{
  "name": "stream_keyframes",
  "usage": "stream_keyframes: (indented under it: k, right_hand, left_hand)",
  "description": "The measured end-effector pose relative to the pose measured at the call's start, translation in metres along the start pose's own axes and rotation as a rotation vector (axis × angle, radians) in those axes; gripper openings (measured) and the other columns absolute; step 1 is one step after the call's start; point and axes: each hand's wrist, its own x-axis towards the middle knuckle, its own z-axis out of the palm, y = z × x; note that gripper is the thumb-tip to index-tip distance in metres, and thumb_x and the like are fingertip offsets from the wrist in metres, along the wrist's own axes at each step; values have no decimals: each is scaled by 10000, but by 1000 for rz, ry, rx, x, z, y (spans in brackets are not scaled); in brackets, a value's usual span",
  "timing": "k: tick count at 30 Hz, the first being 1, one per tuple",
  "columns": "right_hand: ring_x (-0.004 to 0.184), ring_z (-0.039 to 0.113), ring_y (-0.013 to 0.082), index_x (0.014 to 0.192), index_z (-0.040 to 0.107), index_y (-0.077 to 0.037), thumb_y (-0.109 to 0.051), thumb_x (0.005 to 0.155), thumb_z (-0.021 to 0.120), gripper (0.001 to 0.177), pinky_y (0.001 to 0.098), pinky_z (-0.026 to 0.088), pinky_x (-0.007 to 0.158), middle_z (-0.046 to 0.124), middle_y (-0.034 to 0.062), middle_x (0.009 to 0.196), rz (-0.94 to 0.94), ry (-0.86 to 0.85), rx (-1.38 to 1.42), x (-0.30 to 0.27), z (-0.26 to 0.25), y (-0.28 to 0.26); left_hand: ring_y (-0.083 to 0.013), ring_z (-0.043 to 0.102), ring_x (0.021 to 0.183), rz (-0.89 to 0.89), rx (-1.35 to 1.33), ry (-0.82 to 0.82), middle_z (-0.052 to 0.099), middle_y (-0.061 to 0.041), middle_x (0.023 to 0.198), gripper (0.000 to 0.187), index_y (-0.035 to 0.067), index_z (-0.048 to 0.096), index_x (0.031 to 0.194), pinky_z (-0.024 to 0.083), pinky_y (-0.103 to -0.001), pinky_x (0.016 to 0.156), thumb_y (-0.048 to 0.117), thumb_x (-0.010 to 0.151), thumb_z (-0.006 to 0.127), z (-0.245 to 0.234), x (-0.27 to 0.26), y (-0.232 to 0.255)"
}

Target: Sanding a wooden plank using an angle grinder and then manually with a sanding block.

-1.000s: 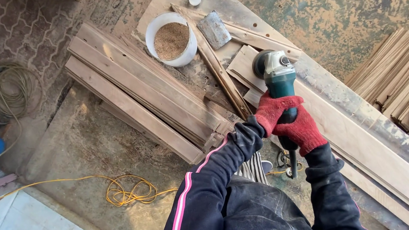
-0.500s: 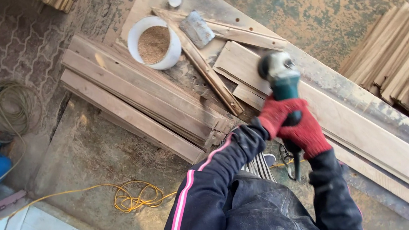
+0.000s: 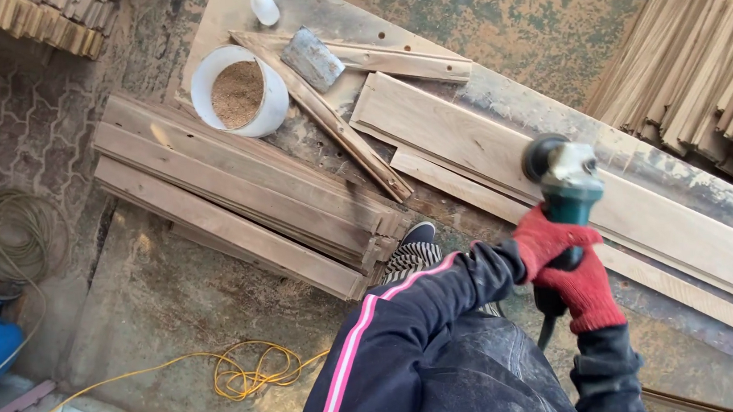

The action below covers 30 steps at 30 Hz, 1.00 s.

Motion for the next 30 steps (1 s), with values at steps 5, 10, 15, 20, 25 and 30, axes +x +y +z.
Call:
stream_keyframes:
  k: [5,10,15,20,25,30]
  right_hand:
    - [1178,632,422,1237,612,-90,-333,493,935,847,526,490,1012,689,251,1159,-126,-179,-167,-6,33,-101]
    - [1212,623,403,1282,570,-137,-404,474,933,925,519,489,1057,691,216,1197,-205,-274,-277,-23,73,-178]
    - [1218,625,395,1290,551,-153,-398,476,927,930,524,490,1055,696,201,1183,-277,-309,-363,-26,84,-196]
    - [1216,623,388,1298,542,-175,-416,465,944,957,509,496,1057,693,206,1189,-148,-260,-305,-33,49,-172]
    - [1173,645,370,1259,577,-153,-353,490,933,871,490,498,1031,704,196,1138,-49,-189,-285,-11,32,-90]
    - [1213,623,414,1298,578,-153,-368,482,943,919,510,483,1068,693,228,1182,-71,-271,-296,-43,51,-141]
  left_hand:
    - [-352,720,973,91,-96,204,735,-147,945,643,136,710,1117,574,-443,864,261,518,908,-61,13,45]
    - [-355,728,964,152,-251,329,738,-184,948,627,98,726,1123,584,-449,825,194,538,930,-128,2,74]
    - [-425,711,1023,209,-208,386,742,-251,995,677,41,709,1133,562,-510,829,193,516,943,-159,7,77]
    - [-332,744,869,100,-245,293,745,-142,866,585,145,755,1081,615,-436,781,233,534,939,-112,3,52]
    - [-341,729,925,57,-209,207,734,-162,898,611,114,723,1102,591,-435,828,209,530,913,-65,-23,41]
    - [-337,736,893,84,-242,274,734,-172,867,595,97,739,1073,587,-450,776,202,519,930,-104,-9,36]
